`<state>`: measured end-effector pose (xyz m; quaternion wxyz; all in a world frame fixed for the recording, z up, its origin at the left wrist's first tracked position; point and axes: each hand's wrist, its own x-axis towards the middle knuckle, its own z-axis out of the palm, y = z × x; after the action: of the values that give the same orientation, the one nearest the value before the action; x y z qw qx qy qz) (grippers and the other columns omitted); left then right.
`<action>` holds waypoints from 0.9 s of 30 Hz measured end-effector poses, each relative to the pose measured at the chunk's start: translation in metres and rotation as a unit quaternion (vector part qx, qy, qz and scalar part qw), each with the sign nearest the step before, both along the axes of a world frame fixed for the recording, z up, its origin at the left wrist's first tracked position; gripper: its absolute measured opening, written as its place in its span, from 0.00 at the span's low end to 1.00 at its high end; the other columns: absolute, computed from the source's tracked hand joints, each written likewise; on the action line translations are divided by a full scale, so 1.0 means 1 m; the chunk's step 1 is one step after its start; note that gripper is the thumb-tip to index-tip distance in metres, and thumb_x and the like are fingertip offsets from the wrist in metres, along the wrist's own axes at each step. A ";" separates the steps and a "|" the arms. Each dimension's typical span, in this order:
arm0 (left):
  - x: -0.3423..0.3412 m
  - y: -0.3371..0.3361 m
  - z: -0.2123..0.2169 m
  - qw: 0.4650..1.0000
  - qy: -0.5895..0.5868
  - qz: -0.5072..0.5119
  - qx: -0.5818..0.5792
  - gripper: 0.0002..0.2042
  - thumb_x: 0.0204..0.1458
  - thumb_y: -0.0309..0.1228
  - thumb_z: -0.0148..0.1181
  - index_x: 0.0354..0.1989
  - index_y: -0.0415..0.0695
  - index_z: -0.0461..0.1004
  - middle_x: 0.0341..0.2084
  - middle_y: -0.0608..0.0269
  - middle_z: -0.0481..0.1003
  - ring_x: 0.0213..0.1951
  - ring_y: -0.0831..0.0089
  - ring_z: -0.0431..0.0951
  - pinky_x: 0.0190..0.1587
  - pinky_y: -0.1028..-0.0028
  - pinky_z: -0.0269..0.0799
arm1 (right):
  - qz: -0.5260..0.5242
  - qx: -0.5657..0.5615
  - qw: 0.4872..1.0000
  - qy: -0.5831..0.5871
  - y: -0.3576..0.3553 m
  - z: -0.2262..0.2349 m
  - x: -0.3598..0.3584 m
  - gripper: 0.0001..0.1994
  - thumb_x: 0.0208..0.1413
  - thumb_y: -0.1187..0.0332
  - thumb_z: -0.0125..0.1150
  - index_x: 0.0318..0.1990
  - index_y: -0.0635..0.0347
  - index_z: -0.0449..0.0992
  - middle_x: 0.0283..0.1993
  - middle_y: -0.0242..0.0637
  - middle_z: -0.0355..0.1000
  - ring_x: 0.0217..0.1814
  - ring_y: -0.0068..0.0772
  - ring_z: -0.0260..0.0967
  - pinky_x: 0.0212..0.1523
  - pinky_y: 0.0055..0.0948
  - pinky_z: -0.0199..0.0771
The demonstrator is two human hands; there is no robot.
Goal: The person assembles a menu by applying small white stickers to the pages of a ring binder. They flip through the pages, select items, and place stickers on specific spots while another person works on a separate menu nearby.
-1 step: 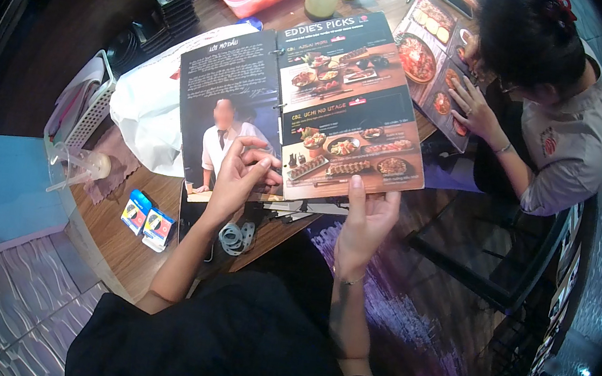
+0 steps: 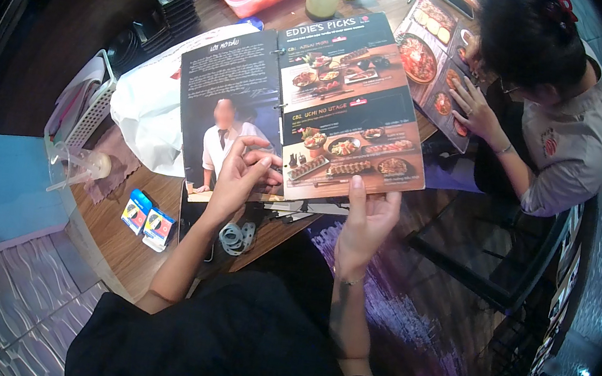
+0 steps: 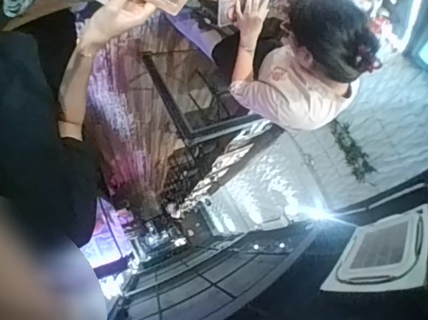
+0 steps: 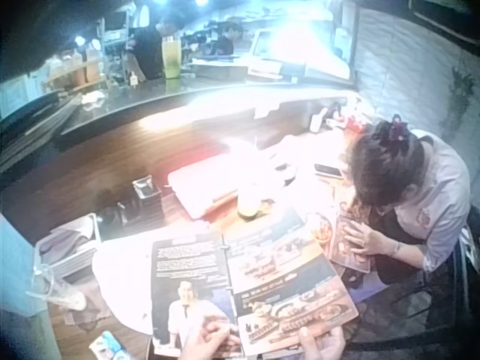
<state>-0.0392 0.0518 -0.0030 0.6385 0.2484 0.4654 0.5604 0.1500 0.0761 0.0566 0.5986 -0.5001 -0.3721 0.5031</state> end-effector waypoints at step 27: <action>-0.055 -0.052 0.005 0.992 0.122 0.011 -0.016 0.21 0.67 0.42 0.41 0.59 0.38 0.62 0.47 0.55 0.74 0.44 0.71 0.78 0.46 0.72 0.75 | 0.258 0.257 0.861 -0.356 -0.027 0.013 -0.082 0.31 0.47 0.83 0.53 0.63 0.56 0.67 0.67 0.51 0.59 0.67 0.56 0.59 0.63 0.46 0.61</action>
<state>-0.0938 -0.0002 0.0022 0.5744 0.2999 0.5516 0.5252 0.0680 0.0488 0.0700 0.3814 -0.3595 -0.7917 0.3138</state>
